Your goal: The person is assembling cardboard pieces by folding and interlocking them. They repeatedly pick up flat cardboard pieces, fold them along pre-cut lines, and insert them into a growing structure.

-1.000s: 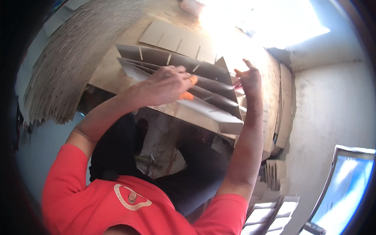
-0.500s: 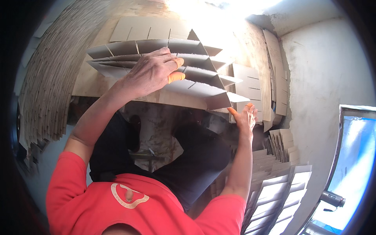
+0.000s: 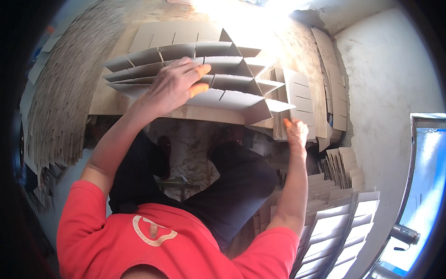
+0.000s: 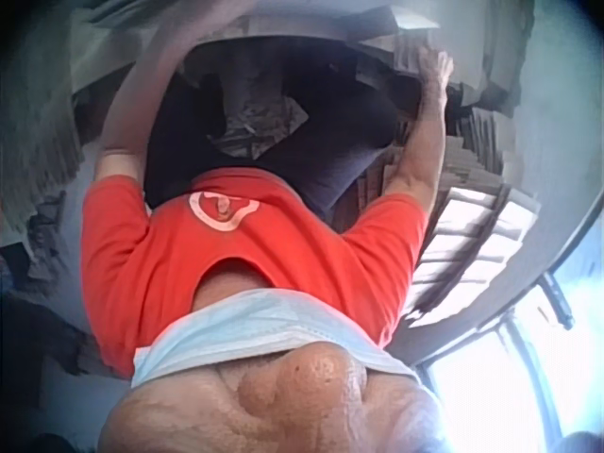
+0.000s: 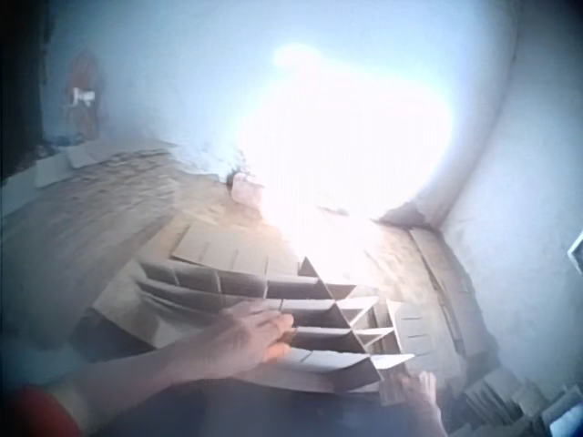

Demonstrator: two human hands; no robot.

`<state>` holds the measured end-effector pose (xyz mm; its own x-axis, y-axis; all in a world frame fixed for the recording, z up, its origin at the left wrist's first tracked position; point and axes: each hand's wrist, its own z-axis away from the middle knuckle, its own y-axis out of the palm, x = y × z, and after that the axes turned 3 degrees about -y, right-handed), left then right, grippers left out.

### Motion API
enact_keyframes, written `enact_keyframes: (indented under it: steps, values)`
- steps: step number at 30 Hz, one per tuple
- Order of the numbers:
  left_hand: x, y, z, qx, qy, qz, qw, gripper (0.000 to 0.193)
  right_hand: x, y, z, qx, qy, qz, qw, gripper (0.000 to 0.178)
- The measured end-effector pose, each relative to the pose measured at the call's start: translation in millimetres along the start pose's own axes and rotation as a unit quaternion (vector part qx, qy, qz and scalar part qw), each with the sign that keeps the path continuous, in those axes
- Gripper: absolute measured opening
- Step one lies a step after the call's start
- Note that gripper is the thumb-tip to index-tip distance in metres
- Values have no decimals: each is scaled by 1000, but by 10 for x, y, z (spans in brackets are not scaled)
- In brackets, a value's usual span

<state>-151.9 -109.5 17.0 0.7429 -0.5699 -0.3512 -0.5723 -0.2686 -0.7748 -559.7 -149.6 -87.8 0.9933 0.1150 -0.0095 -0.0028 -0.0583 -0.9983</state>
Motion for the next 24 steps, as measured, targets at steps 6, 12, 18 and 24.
enact_keyframes:
  steps: [6, 12, 18, 24]
  values:
    - [131, -174, 383, 94, -30, -42, 994, 26, 49, -820, -78, -169, -10, 29, 985, 71]
    - [205, -111, 394, 86, -56, 61, 993, 16, 886, -2386, -97, -193, -49, -411, 890, 65]
    - [144, -49, 375, 91, -63, 56, 992, 14, 1159, -2485, 11, -88, -123, -500, 853, 66]
    - [160, -25, 371, 82, -59, 55, 993, 9, 1402, -2265, -12, -24, -98, -544, 833, 69]
